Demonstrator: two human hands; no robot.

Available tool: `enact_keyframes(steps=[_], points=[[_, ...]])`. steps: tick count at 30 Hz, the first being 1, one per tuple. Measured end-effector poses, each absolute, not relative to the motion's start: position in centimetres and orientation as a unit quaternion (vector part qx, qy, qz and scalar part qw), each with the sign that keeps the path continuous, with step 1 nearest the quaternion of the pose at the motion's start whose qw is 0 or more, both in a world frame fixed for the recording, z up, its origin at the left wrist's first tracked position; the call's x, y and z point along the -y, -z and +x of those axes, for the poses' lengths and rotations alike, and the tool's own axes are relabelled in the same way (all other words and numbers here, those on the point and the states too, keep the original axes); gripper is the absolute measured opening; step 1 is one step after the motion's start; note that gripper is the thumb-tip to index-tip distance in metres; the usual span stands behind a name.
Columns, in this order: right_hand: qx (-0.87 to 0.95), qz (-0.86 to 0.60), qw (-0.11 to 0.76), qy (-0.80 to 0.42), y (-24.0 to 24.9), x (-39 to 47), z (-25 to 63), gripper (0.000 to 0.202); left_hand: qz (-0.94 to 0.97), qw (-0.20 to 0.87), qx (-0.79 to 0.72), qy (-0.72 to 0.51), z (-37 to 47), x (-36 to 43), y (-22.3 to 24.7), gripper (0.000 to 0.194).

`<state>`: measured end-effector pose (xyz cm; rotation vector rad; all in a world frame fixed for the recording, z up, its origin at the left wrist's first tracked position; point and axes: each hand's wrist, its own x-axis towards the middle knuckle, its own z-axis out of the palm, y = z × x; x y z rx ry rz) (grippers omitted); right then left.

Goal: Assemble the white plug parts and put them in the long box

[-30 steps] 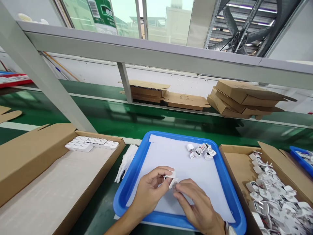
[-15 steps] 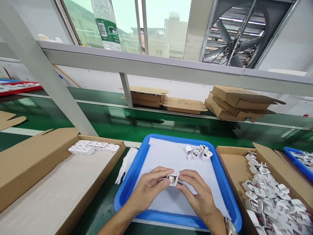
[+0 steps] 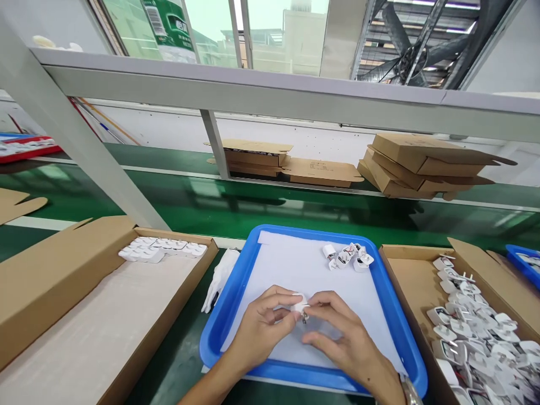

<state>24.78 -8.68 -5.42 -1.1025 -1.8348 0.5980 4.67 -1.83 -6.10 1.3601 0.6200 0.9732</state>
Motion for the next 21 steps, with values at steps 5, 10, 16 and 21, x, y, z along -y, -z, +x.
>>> enact_keyframes(steps=[5, 10, 16, 21], points=[[0.561, -0.483, 0.482, -0.468, 5.47, 8.33, 25.09, 0.027, 0.589, 0.642, -0.253, -0.421, 4.8, 2.2, 6.06, 0.027], [0.533, -0.467, 0.454, -0.54, 5.05, 8.08, 25.37, 0.028, 0.613, 0.627, -0.238, -0.418, 5.1, 2.18, 6.39, 0.035], [0.556, -0.491, 0.46, -0.488, 4.7, 8.15, 24.92, 0.028, 0.625, 0.603, -0.246, -0.431, 5.11, 2.31, 6.37, 0.036], [0.555, -0.499, 0.47, -0.471, 4.58, 8.46, 24.42, 0.023, 0.63, 0.599, -0.242, -0.431, 5.06, 2.49, 6.21, 0.035]])
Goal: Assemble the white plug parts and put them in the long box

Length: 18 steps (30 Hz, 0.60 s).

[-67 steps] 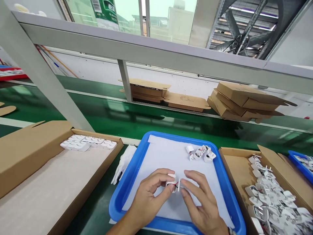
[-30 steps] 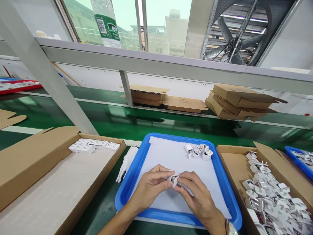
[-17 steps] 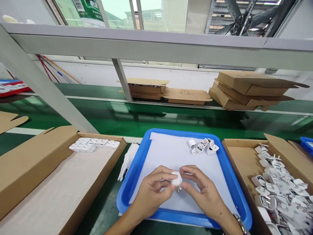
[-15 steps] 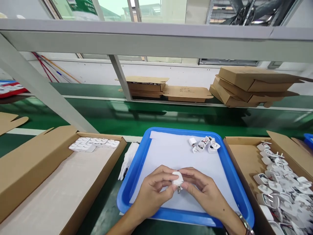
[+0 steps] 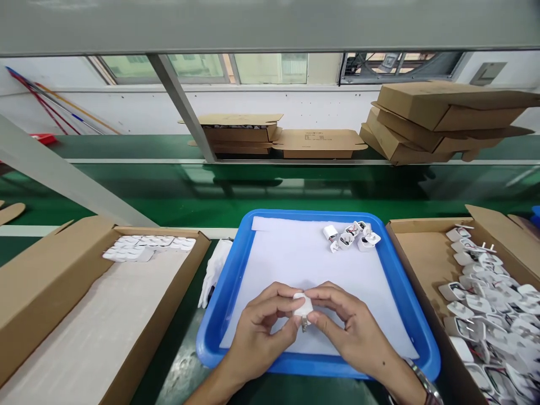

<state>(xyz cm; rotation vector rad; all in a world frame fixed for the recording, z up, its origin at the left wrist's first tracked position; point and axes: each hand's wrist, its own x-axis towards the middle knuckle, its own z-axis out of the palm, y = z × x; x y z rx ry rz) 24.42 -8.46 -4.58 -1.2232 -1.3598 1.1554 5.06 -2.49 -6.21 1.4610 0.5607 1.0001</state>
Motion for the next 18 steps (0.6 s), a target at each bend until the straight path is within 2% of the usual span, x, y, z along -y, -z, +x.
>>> enact_keyframes(steps=[5, 13, 18], points=[[0.562, -0.478, 0.486, -0.468, 4.9, 8.6, 24.2, 0.026, 0.624, 0.61, -0.224, -0.434, 5.1, 2.6, 6.2, 0.033], [0.525, -0.487, 0.454, -0.531, 5.8, 8.6, 24.3, 0.039, 0.575, 0.66, -0.262, -0.406, 5.0, 2.4, 5.9, 0.015], [0.512, -0.472, 0.46, -0.55, 5.4, 8.4, 24.6, 0.04, 0.581, 0.658, -0.282, -0.389, 4.9, 1.9, 5.6, 0.014]])
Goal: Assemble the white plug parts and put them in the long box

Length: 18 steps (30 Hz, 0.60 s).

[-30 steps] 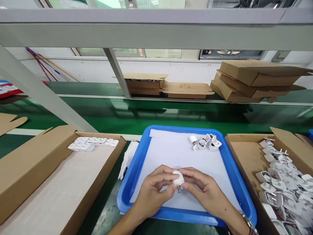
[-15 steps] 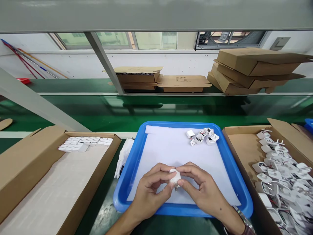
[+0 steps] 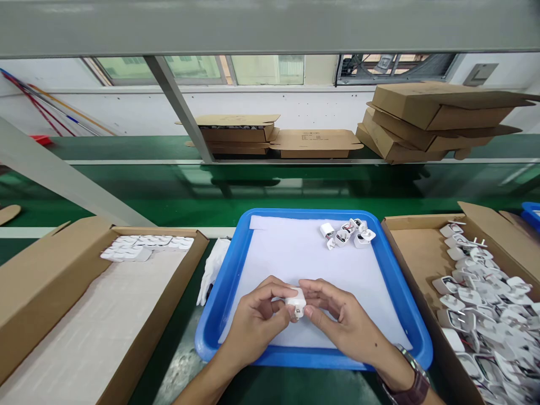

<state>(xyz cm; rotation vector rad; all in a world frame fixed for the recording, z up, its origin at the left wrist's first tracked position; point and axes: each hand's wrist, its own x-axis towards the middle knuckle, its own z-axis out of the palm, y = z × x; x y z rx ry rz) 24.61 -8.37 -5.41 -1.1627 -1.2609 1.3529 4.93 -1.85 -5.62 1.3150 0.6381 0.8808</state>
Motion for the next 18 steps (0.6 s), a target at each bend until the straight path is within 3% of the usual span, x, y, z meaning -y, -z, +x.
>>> enact_keyframes(steps=[9, 18], points=[[0.492, -0.478, 0.477, -0.549, 5.15, 7.89, 24.86, 0.04, 0.55, 0.674, -0.342, -0.355, 4.9, 1.77, 5.15, 0.027], [0.476, -0.49, 0.475, -0.555, 5.43, 7.78, 24.72, 0.039, 0.627, 0.602, -0.301, -0.392, 5.31, 2.12, 5.16, 0.021]])
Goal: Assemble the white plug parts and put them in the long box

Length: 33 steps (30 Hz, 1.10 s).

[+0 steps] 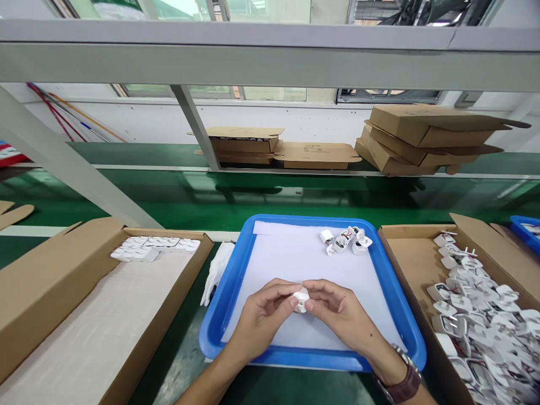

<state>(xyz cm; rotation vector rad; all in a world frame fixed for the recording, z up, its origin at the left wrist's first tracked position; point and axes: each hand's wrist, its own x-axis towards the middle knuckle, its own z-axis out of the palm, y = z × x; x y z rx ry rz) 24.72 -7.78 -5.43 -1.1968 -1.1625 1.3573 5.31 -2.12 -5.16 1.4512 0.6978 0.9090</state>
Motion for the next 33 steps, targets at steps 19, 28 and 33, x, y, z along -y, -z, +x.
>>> enact_keyframes(steps=[19, 28, 33], points=[[0.504, -0.472, 0.465, -0.554, 5.89, 8.38, 24.3, 0.041, 0.588, 0.64, -0.284, -0.406, 5.66, 2.85, 5.34, 0.013], [0.504, -0.427, 0.497, -0.563, 5.24, 8.05, 24.44, 0.037, 0.585, 0.632, -0.307, -0.404, 5.69, 2.23, 5.58, 0.016], [0.517, -0.442, 0.485, -0.55, 5.53, 8.11, 24.61, 0.037, 0.588, 0.622, -0.343, -0.388, 5.41, 2.05, 5.8, 0.02]])
